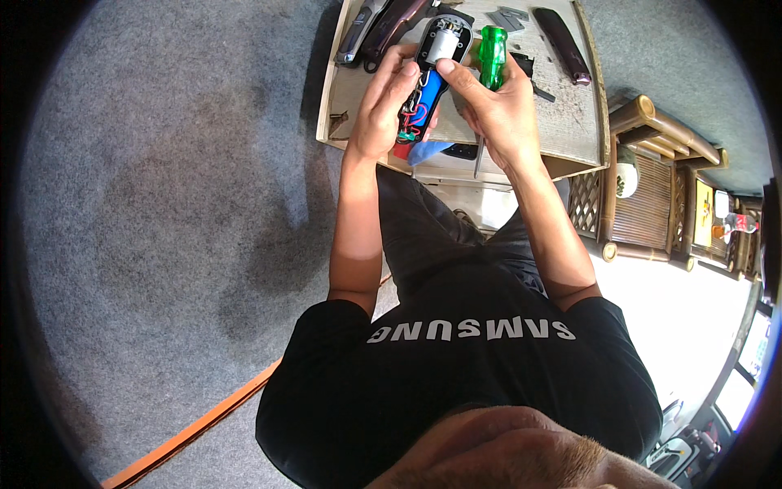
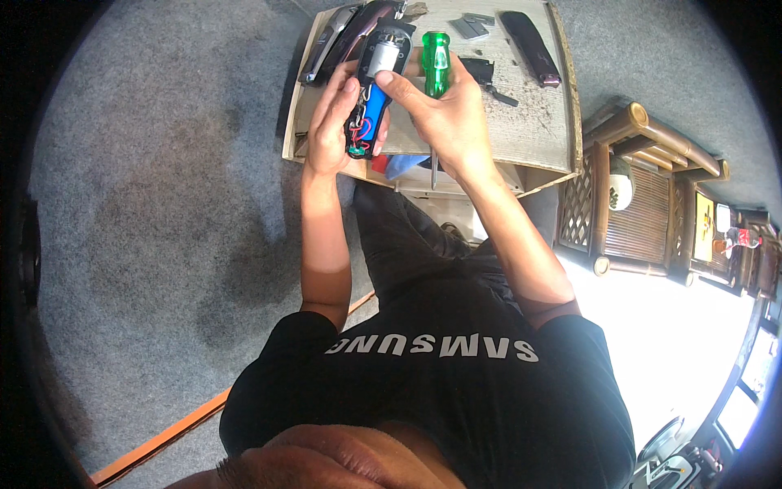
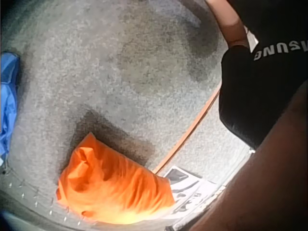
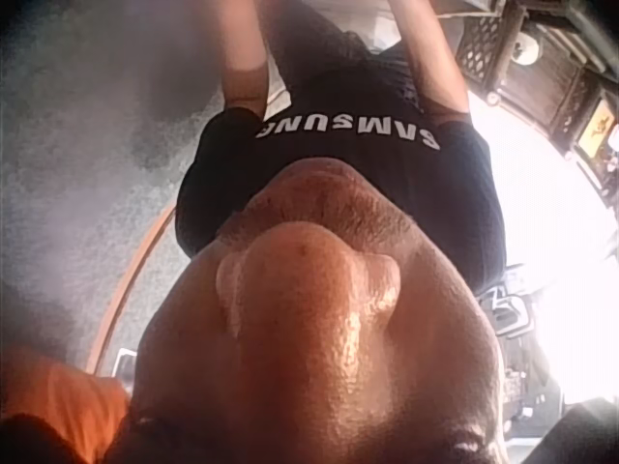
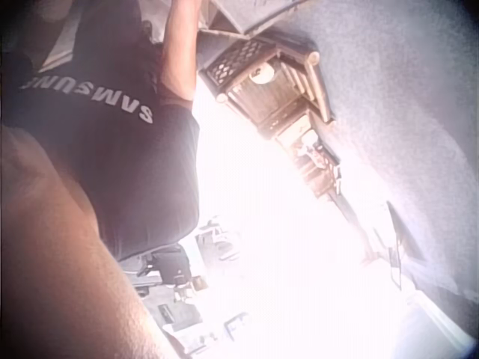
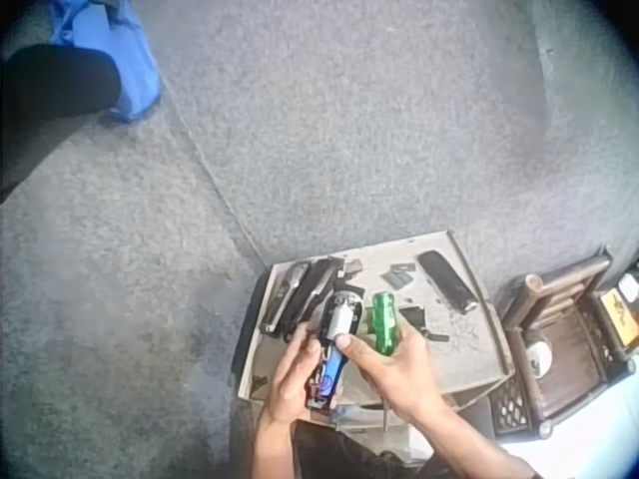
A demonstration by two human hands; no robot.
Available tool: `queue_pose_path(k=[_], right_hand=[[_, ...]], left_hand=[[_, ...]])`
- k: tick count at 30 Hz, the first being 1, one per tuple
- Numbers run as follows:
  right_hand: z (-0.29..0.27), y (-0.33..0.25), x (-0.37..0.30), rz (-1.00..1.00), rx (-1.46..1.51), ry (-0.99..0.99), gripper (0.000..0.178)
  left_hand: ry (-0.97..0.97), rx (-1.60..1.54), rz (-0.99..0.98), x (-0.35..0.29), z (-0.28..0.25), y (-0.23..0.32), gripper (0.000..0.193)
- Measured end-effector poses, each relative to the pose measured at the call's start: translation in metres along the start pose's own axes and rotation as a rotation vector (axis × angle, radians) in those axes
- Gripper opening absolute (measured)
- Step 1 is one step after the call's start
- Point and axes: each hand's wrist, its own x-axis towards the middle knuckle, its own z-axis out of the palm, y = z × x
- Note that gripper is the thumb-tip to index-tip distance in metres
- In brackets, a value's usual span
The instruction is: The person disassembles the housing of a hair clipper, removes internal components using a screwdriver and pliers, and then begins reassembling the device by placing parts back into the casing and tightening screws with a screwdriver.
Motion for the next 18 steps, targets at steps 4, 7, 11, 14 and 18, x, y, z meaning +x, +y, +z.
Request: queue_pose_path(k=[4, 7, 11, 14, 18], right_hand=[[0.0033, 0.002, 0.001, -0.076, 0.012, 0.043, 0.041], [-0.0003, 0.0, 0.001, -0.063, -0.005, 0.007, 0.04], [0.0001, -0.0033, -0.0009, -0.033, 0.017, -0.039, 0.035], [0.0006, -0.0047, -0.0018, -0.045, 0.014, -0.04, 0.032], [-0.0009, -0.0038, -0.0013, -0.05, -0.003, -0.047, 0.031]], left_hand=[[-0.023, 0.007, 0.0, 0.0006, -0.0001, 0.0039, 0.044], [-0.019, 0.042, -0.017, 0.0014, 0.0001, 0.0054, 0.046], [-0.068, -0.12, -0.02, 0.0014, -0.0047, 0.0022, 0.052], [-0.075, -0.168, -0.006, 0.0019, -0.0051, 0.0015, 0.051], [-0.035, -0.067, -0.048, 0.0026, -0.0067, 0.0009, 0.049]])
